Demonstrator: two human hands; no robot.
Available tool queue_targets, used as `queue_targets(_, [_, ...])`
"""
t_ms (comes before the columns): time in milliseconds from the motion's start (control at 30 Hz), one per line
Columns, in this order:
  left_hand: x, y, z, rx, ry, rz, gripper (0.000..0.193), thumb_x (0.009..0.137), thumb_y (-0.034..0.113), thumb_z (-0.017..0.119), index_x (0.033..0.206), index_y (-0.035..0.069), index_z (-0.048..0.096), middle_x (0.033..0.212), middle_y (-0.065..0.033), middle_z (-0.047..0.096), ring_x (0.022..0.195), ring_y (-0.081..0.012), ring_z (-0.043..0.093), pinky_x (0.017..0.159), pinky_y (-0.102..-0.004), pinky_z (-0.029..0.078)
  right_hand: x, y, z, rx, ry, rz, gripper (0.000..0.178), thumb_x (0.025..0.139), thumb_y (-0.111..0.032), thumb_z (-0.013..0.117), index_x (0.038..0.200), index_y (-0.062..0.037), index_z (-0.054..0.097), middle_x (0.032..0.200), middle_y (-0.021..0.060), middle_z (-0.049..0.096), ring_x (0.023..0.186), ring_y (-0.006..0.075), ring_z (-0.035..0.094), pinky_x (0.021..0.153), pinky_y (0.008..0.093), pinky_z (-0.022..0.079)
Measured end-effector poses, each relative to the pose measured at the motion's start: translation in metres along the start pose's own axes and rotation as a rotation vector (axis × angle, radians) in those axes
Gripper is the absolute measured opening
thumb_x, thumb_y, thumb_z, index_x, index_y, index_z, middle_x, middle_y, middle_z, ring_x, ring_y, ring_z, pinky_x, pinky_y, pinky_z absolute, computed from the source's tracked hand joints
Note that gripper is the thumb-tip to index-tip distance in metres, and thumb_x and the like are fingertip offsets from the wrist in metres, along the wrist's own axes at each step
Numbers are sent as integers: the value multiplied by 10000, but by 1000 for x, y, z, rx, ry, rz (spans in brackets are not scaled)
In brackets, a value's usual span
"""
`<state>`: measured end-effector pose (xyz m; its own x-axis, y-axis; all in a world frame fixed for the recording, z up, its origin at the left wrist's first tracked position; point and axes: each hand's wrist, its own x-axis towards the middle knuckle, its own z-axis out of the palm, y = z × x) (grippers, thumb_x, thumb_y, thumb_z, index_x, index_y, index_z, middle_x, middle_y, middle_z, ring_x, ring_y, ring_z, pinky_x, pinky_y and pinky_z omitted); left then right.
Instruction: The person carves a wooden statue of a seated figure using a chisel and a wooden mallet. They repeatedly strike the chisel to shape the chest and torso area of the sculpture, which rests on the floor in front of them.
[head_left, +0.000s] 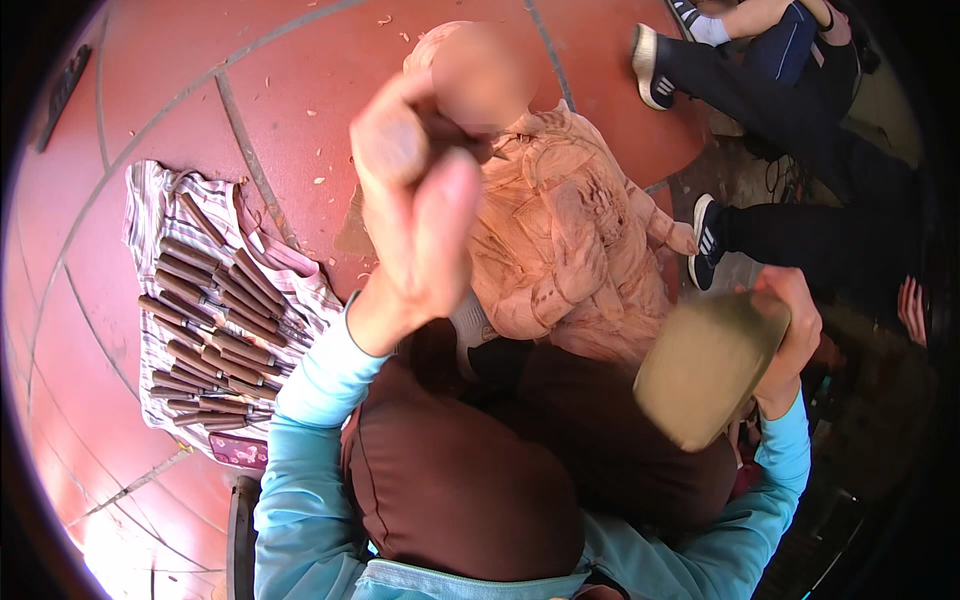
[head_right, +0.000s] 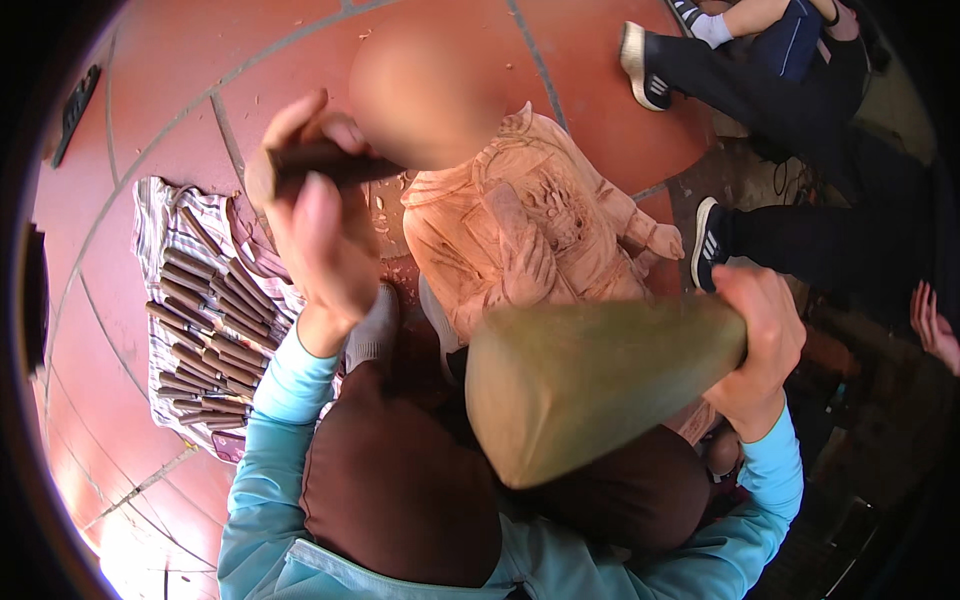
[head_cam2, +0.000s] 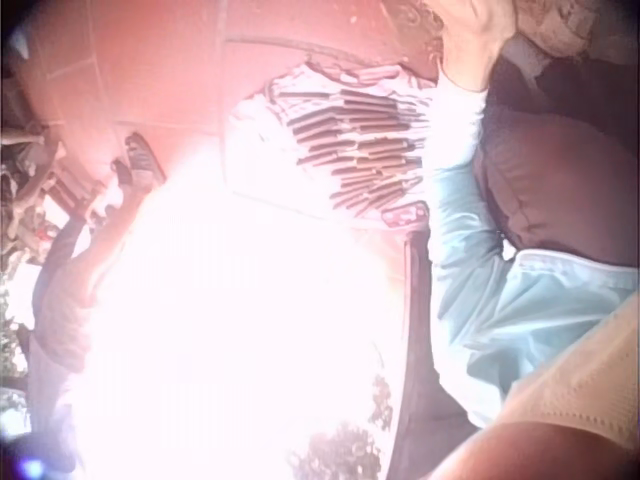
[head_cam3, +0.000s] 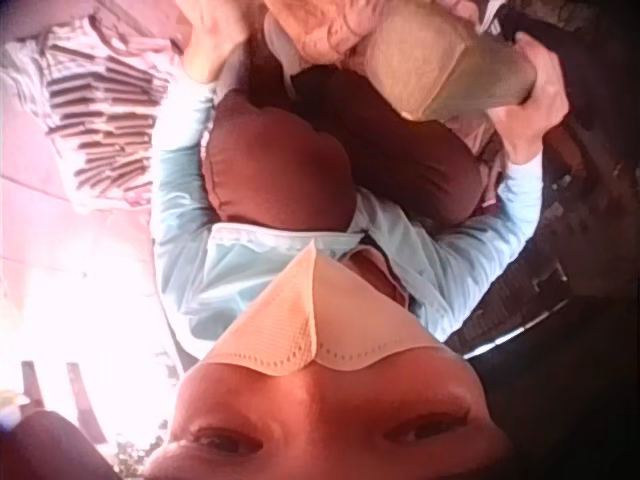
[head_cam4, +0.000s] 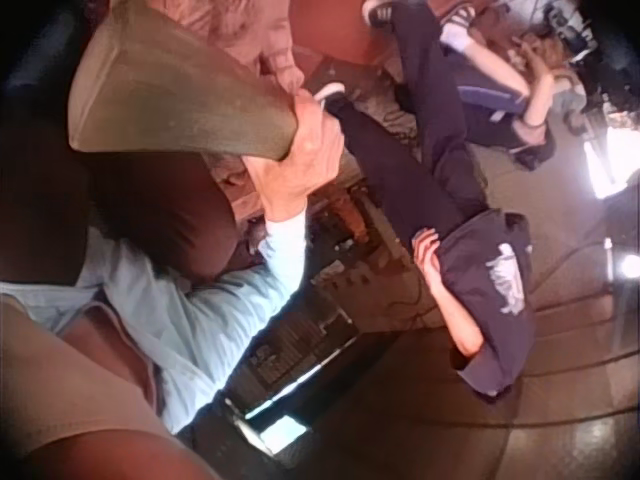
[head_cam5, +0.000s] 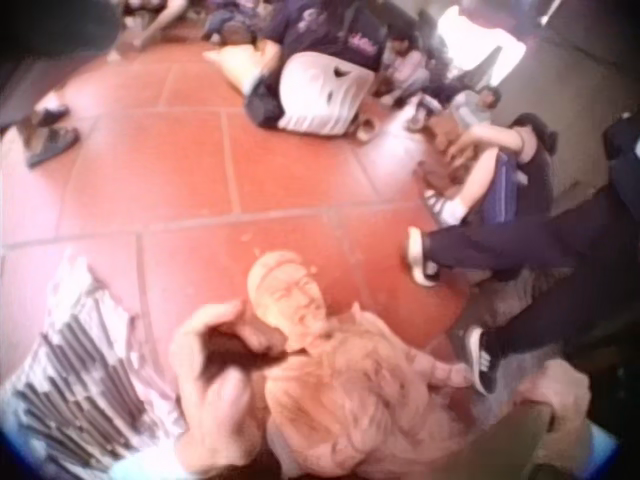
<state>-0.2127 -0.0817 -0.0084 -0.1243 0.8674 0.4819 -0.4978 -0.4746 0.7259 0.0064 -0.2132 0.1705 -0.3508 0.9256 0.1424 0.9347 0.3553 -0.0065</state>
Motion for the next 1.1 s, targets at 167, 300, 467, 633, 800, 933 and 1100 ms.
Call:
queue_targets(167, [29, -18, 15, -203, 252, -217, 200, 913, 125, 587, 954, 84, 396, 704, -77, 472, 458, -148, 422, 426, -264, 391, 42, -7, 0, 129, -61, 312, 544, 719, 83, 641, 1235, 29, 477, 1088, 132, 601, 961, 196, 592, 849, 295, 454])
queue_targets(300, [31, -34, 18, -365, 301, -436, 148, 924, 146, 563, 925, 101, 422, 594, -41, 391, 435, -127, 380, 397, -250, 329, 72, -11, -7, 167, -153, 353, 565, 748, 90, 624, 1284, 11, 463, 1127, 97, 598, 1021, 147, 567, 894, 280, 434])
queue_targets(467, [28, -38, 20, -387, 292, -453, 140, 944, 176, 538, 985, 59, 475, 593, -32, 450, 404, -90, 407, 365, -244, 342, 91, -12, -6, 118, -168, 208, 570, 741, 98, 617, 1285, -9, 482, 1128, 113, 612, 1003, 169, 602, 867, 292, 467])
queue_targets(633, [25, -41, 20, -340, 273, -397, 144, 939, 169, 549, 990, 48, 489, 578, -26, 453, 403, -80, 410, 365, -230, 336, 104, -14, -6, 102, -170, 116, 597, 723, 113, 613, 1293, -13, 485, 1167, 102, 608, 1005, 169, 607, 862, 292, 474])
queue_targets(800, [27, -43, 25, -389, 254, -387, 132, 928, 155, 565, 954, 42, 500, 560, -7, 444, 397, -62, 387, 347, -220, 302, 119, -10, -3, 126, -126, 135, 631, 730, 108, 610, 1331, -21, 464, 1195, 95, 595, 1031, 162, 596, 886, 279, 461])
queue_targets(933, [32, -46, 29, -297, 226, -414, 161, 936, 188, 526, 1001, 41, 504, 544, -40, 384, 360, -94, 322, 342, -237, 266, 134, 1, -8, 73, -176, 122, 631, 732, 108, 610, 1332, -21, 463, 1202, 96, 592, 1038, 164, 594, 890, 281, 460])
queue_targets(1100, [34, -40, 33, -257, 226, -441, 181, 937, 184, 528, 1042, 36, 523, 540, -39, 380, 360, -91, 314, 344, -233, 260, 143, 12, -17, 42, -225, 128, 631, 734, 107, 609, 1334, -22, 462, 1211, 98, 588, 1046, 168, 592, 894, 284, 459])
